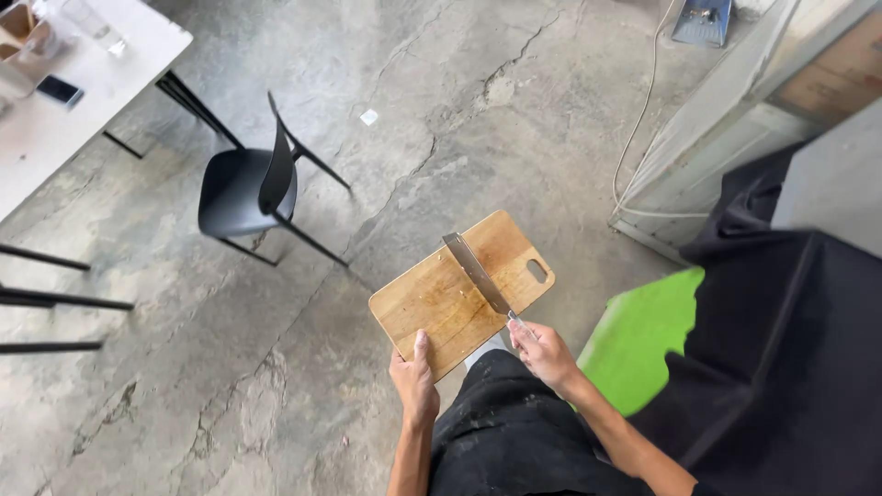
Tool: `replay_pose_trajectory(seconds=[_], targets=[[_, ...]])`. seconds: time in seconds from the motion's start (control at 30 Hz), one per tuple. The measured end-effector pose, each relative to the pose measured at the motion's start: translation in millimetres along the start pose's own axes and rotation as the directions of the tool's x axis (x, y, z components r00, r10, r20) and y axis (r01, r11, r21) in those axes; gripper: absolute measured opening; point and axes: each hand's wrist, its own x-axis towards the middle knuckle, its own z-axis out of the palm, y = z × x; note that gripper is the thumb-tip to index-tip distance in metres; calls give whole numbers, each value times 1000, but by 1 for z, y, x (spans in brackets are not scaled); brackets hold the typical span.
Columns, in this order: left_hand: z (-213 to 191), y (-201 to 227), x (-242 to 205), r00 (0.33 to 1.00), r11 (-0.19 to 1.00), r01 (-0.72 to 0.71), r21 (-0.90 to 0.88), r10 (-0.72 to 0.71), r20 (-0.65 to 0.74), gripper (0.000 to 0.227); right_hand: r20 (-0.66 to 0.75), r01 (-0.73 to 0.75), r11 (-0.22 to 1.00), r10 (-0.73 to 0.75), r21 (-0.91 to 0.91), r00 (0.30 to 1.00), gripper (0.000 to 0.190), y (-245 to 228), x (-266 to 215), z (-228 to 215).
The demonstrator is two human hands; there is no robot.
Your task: The person carries a cutting board and a knife to a preparation area, washes chicken pieces in a water basin, and transfers them into a metal bowl. The person then slices pieces of chicken on the cutting board with a knife.
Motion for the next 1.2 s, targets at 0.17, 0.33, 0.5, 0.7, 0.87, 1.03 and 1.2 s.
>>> replay_pose_trajectory(seconds=[0.17,0.33,0.5,0.7,0.87,1.03,1.2], targets=[[67,27,92,998,996,8,94,-3,-55,39,21,42,998,-43,42,999,40,-58,120,-15],[151,58,176,995,984,-66,168,78,-64,37,-39,178,947,-196,-268,980,46,-109,208,-43],[260,84,274,992,963,-121,242,124,4,36,189,-63,971,19,230,982,47,-169,286,-73],[389,85,405,985,944,-127,305,84,151,39,324,-257,739,55,623,945,60,-203,437,-137],[504,87,506,948,853,-282,439,177,265,37,-224,67,745,113,664,968,60,-248,541,-232],[605,83,594,939,734,-315,602,147,312,38,-647,275,838,117,472,753,56,-319,582,-294],[730,51,652,891,774,-335,537,75,448,40,-280,181,692,31,699,960,57,-392,650,-331]])
